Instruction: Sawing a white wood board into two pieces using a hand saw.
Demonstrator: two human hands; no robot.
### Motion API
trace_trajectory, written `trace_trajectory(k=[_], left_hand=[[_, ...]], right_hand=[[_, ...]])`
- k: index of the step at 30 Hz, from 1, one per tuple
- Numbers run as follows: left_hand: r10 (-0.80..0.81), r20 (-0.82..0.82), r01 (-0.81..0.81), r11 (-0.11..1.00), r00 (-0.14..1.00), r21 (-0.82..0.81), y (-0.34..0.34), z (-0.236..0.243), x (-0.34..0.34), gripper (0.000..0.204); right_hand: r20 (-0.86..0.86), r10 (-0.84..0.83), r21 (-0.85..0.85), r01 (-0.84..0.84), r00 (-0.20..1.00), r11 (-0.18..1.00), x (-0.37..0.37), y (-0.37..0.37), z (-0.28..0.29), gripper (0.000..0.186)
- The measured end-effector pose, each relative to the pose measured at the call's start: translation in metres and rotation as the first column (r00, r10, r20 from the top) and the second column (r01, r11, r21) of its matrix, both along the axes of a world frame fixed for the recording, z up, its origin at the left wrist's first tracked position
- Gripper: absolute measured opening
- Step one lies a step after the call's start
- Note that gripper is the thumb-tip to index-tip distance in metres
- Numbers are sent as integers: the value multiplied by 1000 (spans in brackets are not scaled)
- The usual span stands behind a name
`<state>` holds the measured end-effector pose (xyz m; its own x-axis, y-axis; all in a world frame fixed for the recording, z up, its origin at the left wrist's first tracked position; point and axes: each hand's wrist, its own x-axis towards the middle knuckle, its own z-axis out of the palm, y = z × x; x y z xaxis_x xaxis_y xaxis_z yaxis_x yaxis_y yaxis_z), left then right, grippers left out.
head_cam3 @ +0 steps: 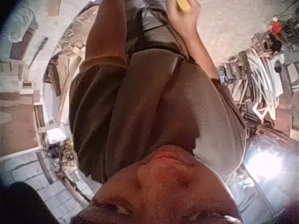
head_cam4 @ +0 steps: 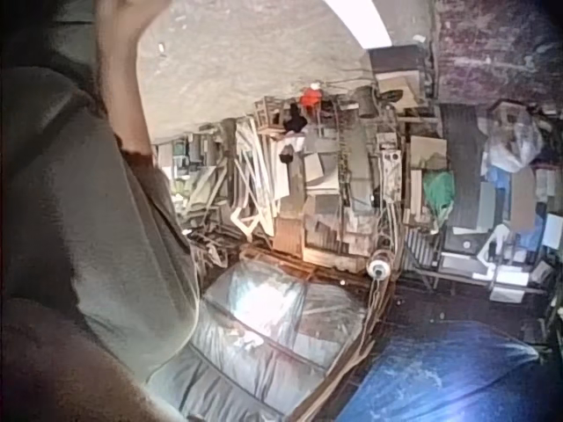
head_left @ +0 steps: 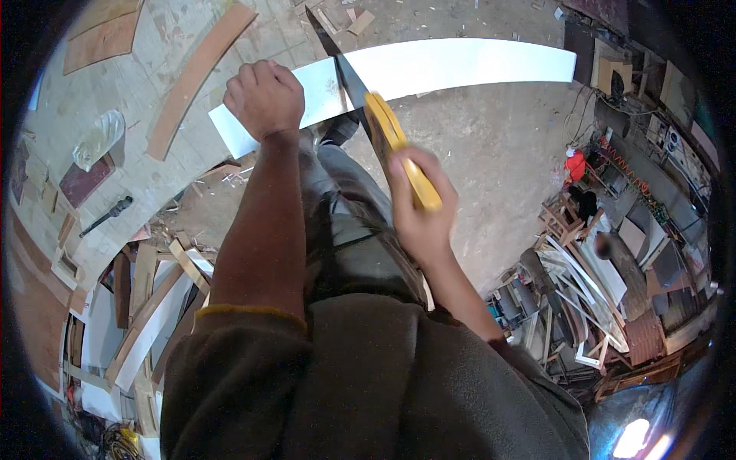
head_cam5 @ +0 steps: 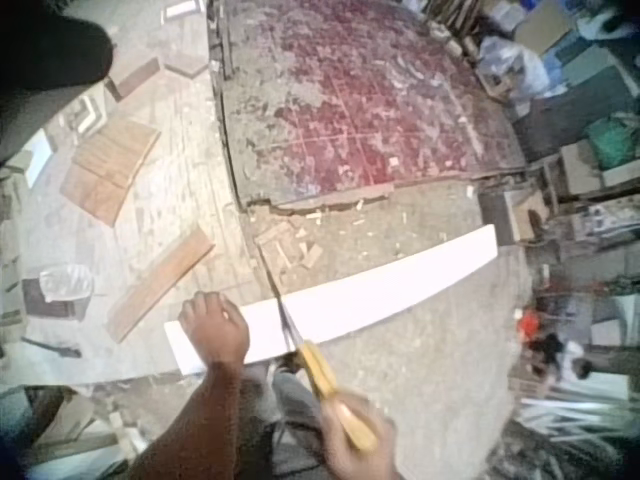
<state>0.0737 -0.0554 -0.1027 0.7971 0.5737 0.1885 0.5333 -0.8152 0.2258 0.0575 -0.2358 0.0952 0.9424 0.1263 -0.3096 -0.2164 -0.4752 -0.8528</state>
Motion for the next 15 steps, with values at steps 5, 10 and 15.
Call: trace_trajectory(k=[5,10,15], left_hand=[[0,-2,0,1000,1000,-16,4,0,-7,17],[-11,27,10,999,1000,34,7,-7,3,17],[-11,41,10,1000,999,27,5,2,3,17]], right_hand=[[-59,-50,65,54,997,996,-42,-33,46,14],[-99,-20,59,26,995,998,4,-4,-10,16],[-3,12,-47,-12,1000,999,-17,-7,26,14]])
